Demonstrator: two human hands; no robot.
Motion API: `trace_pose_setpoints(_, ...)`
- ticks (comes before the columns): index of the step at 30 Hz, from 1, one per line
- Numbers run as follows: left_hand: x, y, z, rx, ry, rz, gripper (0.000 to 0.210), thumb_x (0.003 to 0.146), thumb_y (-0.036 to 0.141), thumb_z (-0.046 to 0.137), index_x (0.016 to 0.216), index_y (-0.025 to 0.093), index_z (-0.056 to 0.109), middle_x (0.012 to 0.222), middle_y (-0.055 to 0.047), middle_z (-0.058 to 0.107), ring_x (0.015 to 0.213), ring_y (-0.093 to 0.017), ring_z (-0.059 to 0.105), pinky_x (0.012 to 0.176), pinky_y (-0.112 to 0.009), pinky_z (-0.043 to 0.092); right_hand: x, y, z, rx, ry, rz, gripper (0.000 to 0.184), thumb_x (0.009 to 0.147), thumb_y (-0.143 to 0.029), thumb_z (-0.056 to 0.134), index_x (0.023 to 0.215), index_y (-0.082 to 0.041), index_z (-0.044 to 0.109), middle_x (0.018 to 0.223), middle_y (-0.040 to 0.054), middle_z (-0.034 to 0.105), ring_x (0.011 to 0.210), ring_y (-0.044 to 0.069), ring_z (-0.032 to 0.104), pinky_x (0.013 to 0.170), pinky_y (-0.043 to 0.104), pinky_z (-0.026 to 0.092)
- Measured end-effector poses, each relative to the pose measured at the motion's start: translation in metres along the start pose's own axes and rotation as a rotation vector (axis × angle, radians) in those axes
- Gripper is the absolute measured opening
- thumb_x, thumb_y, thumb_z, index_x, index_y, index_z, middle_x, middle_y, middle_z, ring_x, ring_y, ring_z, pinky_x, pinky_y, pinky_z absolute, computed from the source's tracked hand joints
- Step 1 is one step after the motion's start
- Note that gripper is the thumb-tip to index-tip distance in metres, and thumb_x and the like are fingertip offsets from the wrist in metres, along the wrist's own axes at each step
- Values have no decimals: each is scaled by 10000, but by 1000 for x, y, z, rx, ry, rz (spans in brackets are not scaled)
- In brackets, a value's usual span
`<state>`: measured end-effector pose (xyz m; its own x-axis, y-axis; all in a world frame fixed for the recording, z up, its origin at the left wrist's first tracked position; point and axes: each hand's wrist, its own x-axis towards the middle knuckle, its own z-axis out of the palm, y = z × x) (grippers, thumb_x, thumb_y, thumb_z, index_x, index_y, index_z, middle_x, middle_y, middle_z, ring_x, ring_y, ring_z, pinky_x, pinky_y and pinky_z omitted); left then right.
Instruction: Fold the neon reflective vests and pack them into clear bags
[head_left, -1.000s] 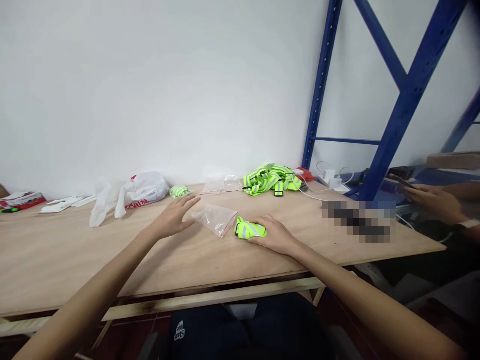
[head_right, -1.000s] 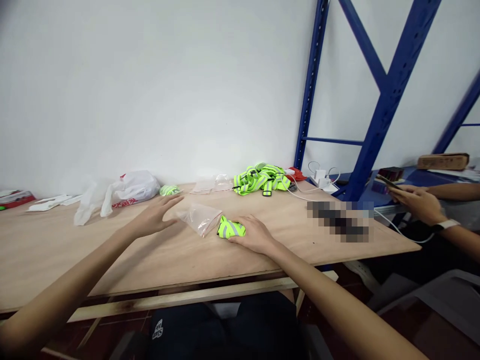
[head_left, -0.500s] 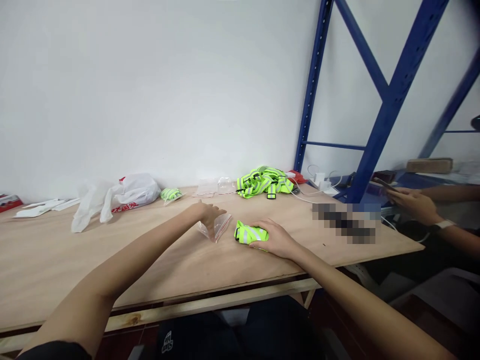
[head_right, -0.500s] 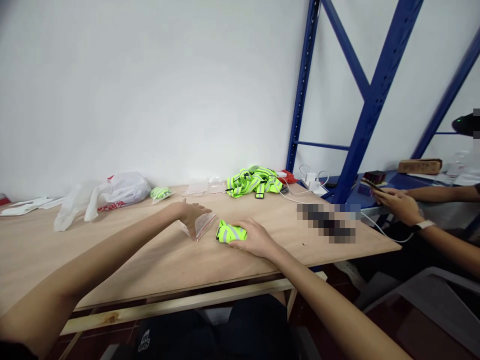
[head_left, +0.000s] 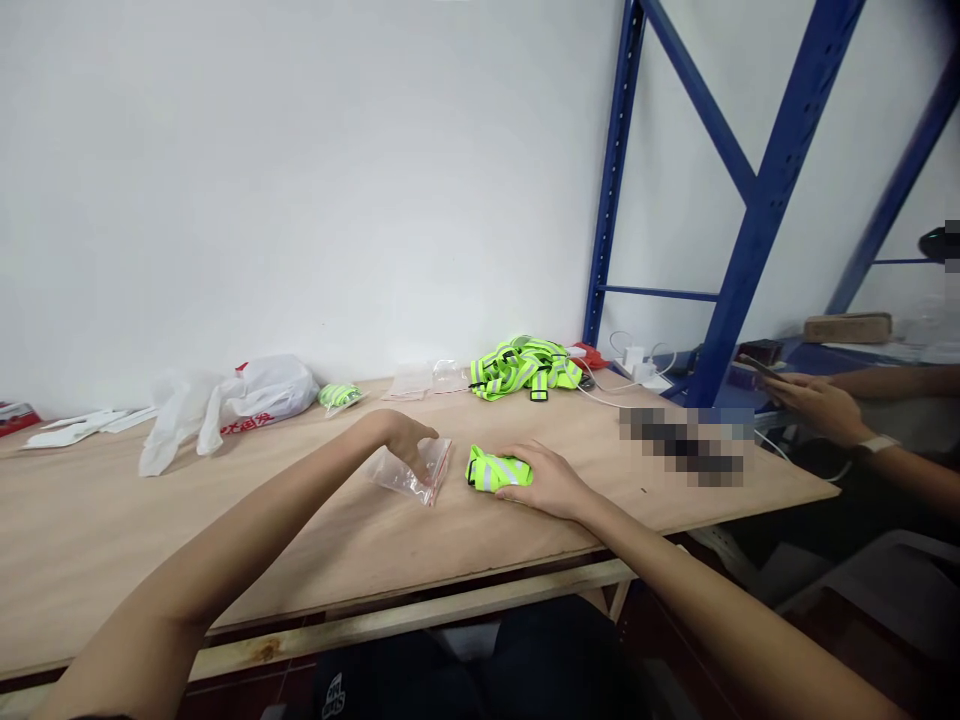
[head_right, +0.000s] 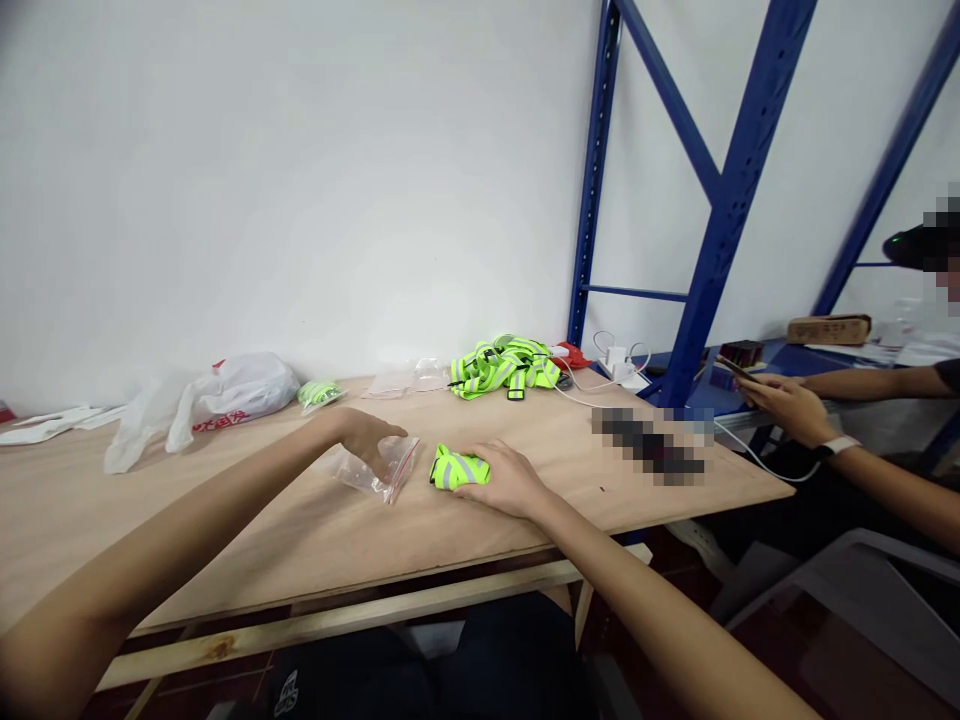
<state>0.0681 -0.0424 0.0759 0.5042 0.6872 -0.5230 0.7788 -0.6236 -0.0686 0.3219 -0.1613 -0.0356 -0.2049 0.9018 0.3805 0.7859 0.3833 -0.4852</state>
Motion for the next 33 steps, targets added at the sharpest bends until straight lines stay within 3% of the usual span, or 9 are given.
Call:
trace_pose_setpoints(6,-4,-4,-1,-32,-25,6,1301,390,659,868,1545,310,380,1518,-146,484,1344,-423,497,1057,-498,436,1,1,1,16,2,-1,576,736,-461,818,1251,-244,679,1234,91,687,1138,297,617,972,435,477)
trace_pose_setpoints(14,11,-12,16,-65,72,6,1401,284,586,909,1553,345,365,1500,-159,506,1299,-457,530,1013,-518,465,1,4,2,0,-3,-20,572,747,-480,801,1258,-257,674,1199,82,698,1105,295,627,951,426,485)
trace_pose_setpoints(20,11,-2,28,0,81,10,1556,197,522,947,1585,378,259,1610,-179,321,1342,-524,445,1061,-636,369,2,3,1,7,-6,-6,565,747,-479,804,1240,-234,679,1203,89,693,1116,291,622,964,425,480)
trace_pose_setpoints(25,8,-2,32,-20,99,-41,1496,248,580,931,1579,338,292,1510,-213,471,1283,-513,515,1049,-616,385,1,0,0,15,-5,-5,559,744,-466,808,1238,-238,681,1205,82,694,1111,286,624,965,427,482)
trace_pose_setpoints(27,6,-1,32,-36,109,-16,1494,289,606,915,1594,319,248,1550,-216,413,1343,-502,458,1062,-599,384,1,0,0,14,-4,-2,555,740,-457,812,1235,-241,683,1206,83,696,1113,289,624,968,431,482)
trace_pose_setpoints(31,0,7,36,-64,160,134,1498,384,616,890,1618,320,95,1657,-171,183,1478,-455,261,1140,-644,251,1,0,0,9,-6,-5,541,742,-444,810,1230,-245,684,1209,85,694,1112,293,626,970,437,482)
trace_pose_setpoints(33,-2,11,39,-79,165,180,1465,433,617,879,1619,307,78,1653,-168,207,1482,-437,264,1159,-642,216,1,0,0,12,-6,-12,533,751,-445,804,1231,-247,681,1207,82,695,1107,289,628,966,433,484)
